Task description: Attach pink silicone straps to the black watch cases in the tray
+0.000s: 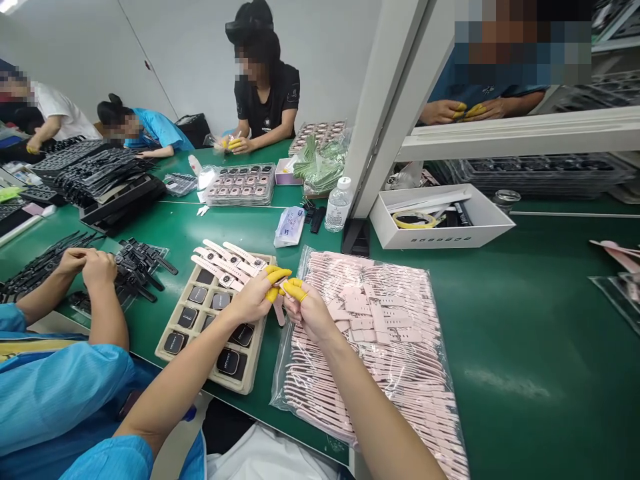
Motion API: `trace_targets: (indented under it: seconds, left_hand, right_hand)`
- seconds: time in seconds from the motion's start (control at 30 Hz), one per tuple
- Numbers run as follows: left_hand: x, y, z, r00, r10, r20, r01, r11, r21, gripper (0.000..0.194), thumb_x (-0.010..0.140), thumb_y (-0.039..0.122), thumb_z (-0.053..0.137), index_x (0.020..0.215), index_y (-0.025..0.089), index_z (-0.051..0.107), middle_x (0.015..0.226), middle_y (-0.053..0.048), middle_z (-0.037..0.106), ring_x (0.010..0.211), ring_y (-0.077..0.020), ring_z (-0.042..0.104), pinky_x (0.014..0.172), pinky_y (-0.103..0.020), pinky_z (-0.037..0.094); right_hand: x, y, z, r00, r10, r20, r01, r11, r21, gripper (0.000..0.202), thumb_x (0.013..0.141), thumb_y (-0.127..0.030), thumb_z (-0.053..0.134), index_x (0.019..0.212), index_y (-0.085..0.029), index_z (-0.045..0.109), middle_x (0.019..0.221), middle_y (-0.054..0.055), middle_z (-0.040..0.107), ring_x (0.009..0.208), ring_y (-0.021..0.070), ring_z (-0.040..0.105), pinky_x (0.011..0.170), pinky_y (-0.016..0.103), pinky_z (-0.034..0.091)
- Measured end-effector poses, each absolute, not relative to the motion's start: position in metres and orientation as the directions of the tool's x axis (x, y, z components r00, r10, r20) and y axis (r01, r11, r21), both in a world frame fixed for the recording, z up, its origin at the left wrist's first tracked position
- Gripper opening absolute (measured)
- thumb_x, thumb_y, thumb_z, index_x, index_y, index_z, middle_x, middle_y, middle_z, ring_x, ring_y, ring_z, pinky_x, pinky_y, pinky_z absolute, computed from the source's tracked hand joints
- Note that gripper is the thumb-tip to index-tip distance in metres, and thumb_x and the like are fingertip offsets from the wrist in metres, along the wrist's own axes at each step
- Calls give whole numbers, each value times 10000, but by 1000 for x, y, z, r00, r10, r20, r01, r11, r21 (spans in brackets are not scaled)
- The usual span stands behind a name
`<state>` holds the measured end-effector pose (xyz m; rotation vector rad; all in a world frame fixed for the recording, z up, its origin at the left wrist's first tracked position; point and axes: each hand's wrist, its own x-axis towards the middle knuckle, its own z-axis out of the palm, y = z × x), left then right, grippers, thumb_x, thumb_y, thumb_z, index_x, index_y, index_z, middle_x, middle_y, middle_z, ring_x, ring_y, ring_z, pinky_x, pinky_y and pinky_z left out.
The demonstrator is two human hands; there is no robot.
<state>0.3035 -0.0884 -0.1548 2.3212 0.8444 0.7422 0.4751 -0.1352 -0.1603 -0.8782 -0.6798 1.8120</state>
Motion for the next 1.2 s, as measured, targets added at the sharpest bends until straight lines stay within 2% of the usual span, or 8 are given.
trace_targets:
  seconds: [0.17, 0.4, 0.6, 0.83, 1.0, 1.07, 1.2]
  left_hand:
    - [301, -89, -147, 683, 664, 304, 297, -633, 715, 458, 1049, 282, 373, 1475, 226, 532, 1268, -127, 583, 1197, -267, 592, 1106, -470, 496]
    - [302, -86, -152, 697, 666, 265, 444, -691, 571, 393, 978, 228, 480, 1348, 183, 603, 1189, -134, 612, 1121, -267, 603, 1028, -442, 542]
    - [301, -87, -147, 713, 640, 287, 401, -707, 582, 389, 1009, 228, 428, 1361, 171, 582, 1229, -142, 619, 1138, -259, 612, 1032, -436, 543]
    - [300, -87, -150, 735, 646, 208, 495, -720, 486, 388, 957, 226, 502, 1322, 152, 611, 1160, -144, 624, 1110, -287, 607, 995, -449, 552]
    - [300, -87, -147, 718, 662, 215, 452, -679, 579, 363, 1015, 229, 405, 1302, 156, 615, 1184, -140, 637, 1124, -262, 620, 1023, -429, 546]
    - [299, -88, -145, 710, 673, 207, 427, -645, 634, 366, 1020, 248, 426, 1331, 161, 598, 1225, -140, 641, 1147, -259, 627, 1040, -433, 546]
    - [298, -87, -150, 678, 706, 207, 387, -581, 716, 469, 996, 257, 513, 1459, 185, 506, 1324, -146, 645, 1202, -264, 648, 1053, -435, 555]
  right_hand:
    - [476, -135, -162, -250, 930, -269, -525, -364, -770, 396, 781, -495, 790, 775, -234, 492, 451, -92, 414, 374, 59, 235, 363, 196, 181]
    - [477, -133, -169, -284, 902, -325, -479, -427, -767, 391, 798, -474, 771, 725, -236, 470, 451, -90, 390, 371, 57, 224, 350, 195, 168]
    - [480, -133, -165, -347, 889, -300, -547, -451, -705, 382, 781, -461, 772, 681, -218, 495, 442, -89, 350, 377, 46, 202, 357, 193, 149]
    - [477, -134, -168, -292, 887, -359, -460, -459, -760, 375, 767, -443, 768, 691, -222, 474, 462, -87, 383, 387, 45, 218, 356, 176, 154]
    - [477, -135, -168, -293, 895, -336, -433, -437, -788, 390, 747, -489, 793, 746, -220, 511, 460, -98, 387, 384, 46, 221, 360, 180, 166]
    - [477, -135, -167, -285, 905, -316, -434, -416, -799, 418, 759, -542, 788, 769, -225, 517, 461, -99, 389, 383, 52, 230, 365, 191, 179]
    - [478, -133, -169, -170, 967, -188, -361, -239, -901, 460, 807, -649, 743, 843, -237, 544, 508, -83, 444, 417, 86, 317, 402, 228, 250]
